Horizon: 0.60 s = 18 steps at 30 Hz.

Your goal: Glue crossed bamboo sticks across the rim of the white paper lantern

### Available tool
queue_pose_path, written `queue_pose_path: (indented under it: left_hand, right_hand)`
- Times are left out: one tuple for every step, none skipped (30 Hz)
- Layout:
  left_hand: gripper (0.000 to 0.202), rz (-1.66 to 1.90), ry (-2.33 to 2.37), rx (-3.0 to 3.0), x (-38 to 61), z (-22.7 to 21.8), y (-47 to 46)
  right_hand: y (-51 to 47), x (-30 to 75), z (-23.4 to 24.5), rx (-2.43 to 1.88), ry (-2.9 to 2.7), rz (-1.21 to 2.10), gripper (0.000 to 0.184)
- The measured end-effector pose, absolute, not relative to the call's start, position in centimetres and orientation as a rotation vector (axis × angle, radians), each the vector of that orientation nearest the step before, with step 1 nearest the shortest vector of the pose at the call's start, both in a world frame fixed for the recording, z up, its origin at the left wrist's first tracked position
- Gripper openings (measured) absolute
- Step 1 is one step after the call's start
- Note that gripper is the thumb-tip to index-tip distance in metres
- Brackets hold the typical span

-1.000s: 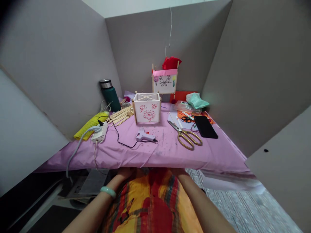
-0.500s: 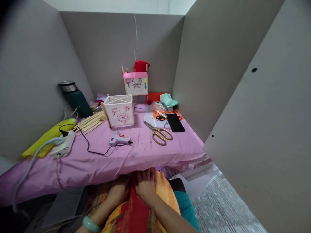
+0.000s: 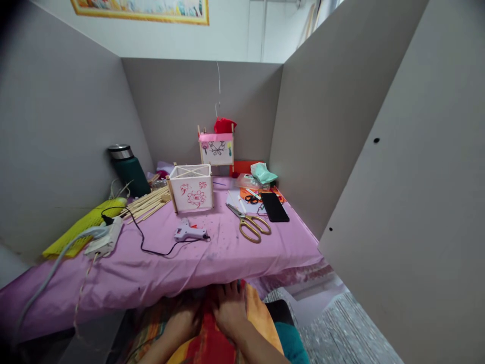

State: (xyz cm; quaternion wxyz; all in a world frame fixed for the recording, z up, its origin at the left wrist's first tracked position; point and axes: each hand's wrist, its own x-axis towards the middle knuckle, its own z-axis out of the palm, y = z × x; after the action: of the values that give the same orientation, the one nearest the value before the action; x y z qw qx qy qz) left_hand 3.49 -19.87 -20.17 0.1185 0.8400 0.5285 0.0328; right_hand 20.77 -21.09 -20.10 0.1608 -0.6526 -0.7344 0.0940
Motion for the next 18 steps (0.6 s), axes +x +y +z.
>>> queue_pose_path:
  left_hand:
    - [0.032,0.109,1.544,2.459,3.56,-20.17,-19.91]
    - [0.033,0.118,1.547,2.459,3.62,-20.17,-19.95]
    - [0.033,0.126,1.55,2.459,3.66,-20.19,-19.98]
    - [0.034,0.133,1.554,2.458,3.69,-20.22,-19.99]
    - [0.033,0.137,1.556,2.459,3.69,-20.26,-19.99]
    - [0.032,0.139,1.556,2.459,3.69,-20.31,-19.97]
    - [0.032,0.138,1.557,2.459,3.68,-20.36,-19.93]
    - [0.031,0.138,1.558,2.46,3.66,-20.4,-19.89]
    - [0.031,0.139,1.561,2.462,3.64,-20.42,-19.85]
    - [0.031,0.14,1.563,2.463,3.61,-20.43,-19.81]
    - [0.031,0.142,1.565,2.464,3.58,-20.41,-19.79]
    - [0.032,0.145,1.566,2.466,3.54,-20.36,-19.78]
    - [0.034,0.149,1.566,2.468,3.48,-20.31,-19.78]
    - [0.036,0.154,1.565,2.468,3.42,-20.24,-19.79]
    - [0.038,0.159,1.567,2.468,3.35,-20.18,-19.8]
    - [0.04,0.164,1.57,2.466,3.28,-20.13,-19.81]
    - [0.04,0.167,1.572,2.463,3.23,-20.1,-19.8]
    - [0.04,0.168,1.574,2.46,3.19,-20.1,-19.79]
  right_hand:
    - [-21.09,20.94,-20.18,-1.873,-2.091,0.26,0.049]
    - [-21.08,21.07,-20.23,-1.879,-2.087,0.254,0.049]
    - [-21.09,21.18,-20.26,-1.882,-2.088,0.249,0.049]
    - [-21.1,21.24,-20.26,-1.882,-2.09,0.246,0.049]
    - [-21.11,21.26,-20.24,-1.881,-2.094,0.244,0.048]
    - [-21.13,21.26,-20.2,-1.881,-2.096,0.244,0.048]
    - [-21.15,21.24,-20.15,-1.881,-2.097,0.243,0.047]
    - [-21.16,21.22,-20.09,-1.88,-2.097,0.243,0.046]
    - [-21.17,21.22,-20.03,-1.878,-2.097,0.242,0.046]
    - [-21.17,21.23,-19.99,-1.874,-2.097,0.241,0.046]
    - [-21.16,21.26,-19.98,-1.871,-2.096,0.24,0.046]
    - [-21.14,21.31,-20.01,-1.869,-2.094,0.239,0.046]
    - [-21.11,21.38,-20.08,-1.87,-2.091,0.238,0.046]
    - [-21.07,21.45,-20.2,-1.87,-2.089,0.238,0.047]
    - [-21.02,21.53,-20.35,-1.871,-2.087,0.238,0.048]
    - [-20.98,21.61,-20.52,-1.871,-2.085,0.238,0.05]
    - [-20.93,21.69,-20.7,-1.872,-2.081,0.239,0.051]
    - [-20.9,21.77,-20.86,-1.873,-2.076,0.239,0.052]
